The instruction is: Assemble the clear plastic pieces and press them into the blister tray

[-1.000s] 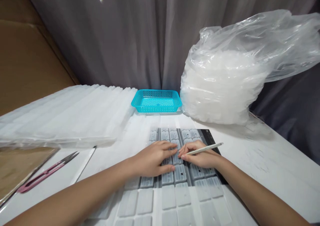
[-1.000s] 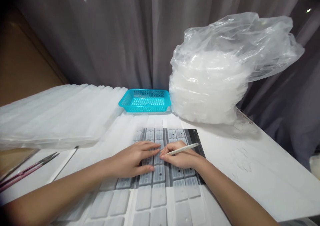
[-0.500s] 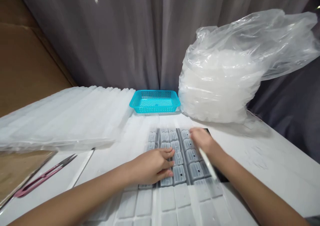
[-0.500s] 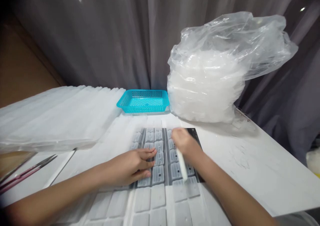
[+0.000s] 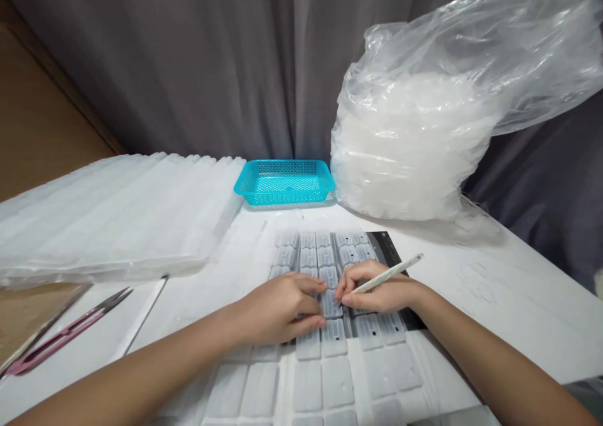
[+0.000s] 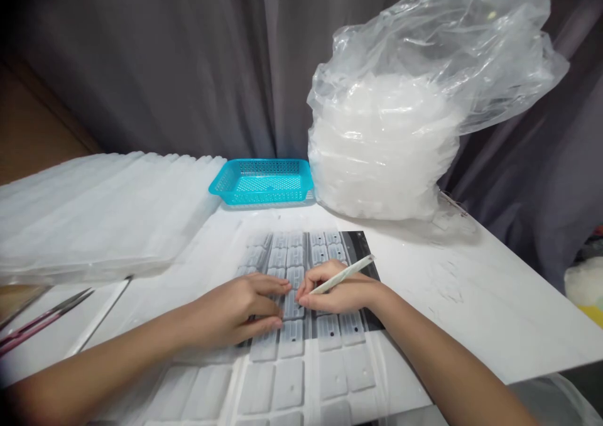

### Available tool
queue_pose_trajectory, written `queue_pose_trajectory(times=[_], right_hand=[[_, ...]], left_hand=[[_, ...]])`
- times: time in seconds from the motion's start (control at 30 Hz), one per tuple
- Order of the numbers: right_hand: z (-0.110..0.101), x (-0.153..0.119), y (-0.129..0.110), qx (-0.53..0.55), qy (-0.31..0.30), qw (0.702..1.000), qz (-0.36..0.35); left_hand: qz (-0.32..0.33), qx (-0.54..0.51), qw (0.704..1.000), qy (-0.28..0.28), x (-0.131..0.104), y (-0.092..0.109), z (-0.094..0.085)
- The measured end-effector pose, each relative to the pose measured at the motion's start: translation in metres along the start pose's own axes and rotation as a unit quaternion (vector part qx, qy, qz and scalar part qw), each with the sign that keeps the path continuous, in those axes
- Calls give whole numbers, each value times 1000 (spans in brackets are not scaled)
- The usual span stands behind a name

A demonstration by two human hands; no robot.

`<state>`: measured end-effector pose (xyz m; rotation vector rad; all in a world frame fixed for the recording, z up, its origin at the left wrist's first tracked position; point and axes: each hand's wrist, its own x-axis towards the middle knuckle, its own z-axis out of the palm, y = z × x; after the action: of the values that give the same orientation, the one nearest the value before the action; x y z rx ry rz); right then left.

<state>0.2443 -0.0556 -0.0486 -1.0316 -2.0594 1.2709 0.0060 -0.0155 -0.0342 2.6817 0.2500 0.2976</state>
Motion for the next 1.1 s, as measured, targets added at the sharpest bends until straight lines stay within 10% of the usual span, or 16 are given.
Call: queue_pose_trajectory(times=[1.1], right_hand=[[-5,5,6,-140,-74,973,-170]], left_hand=[[35,30,999,1,3,-15,6]])
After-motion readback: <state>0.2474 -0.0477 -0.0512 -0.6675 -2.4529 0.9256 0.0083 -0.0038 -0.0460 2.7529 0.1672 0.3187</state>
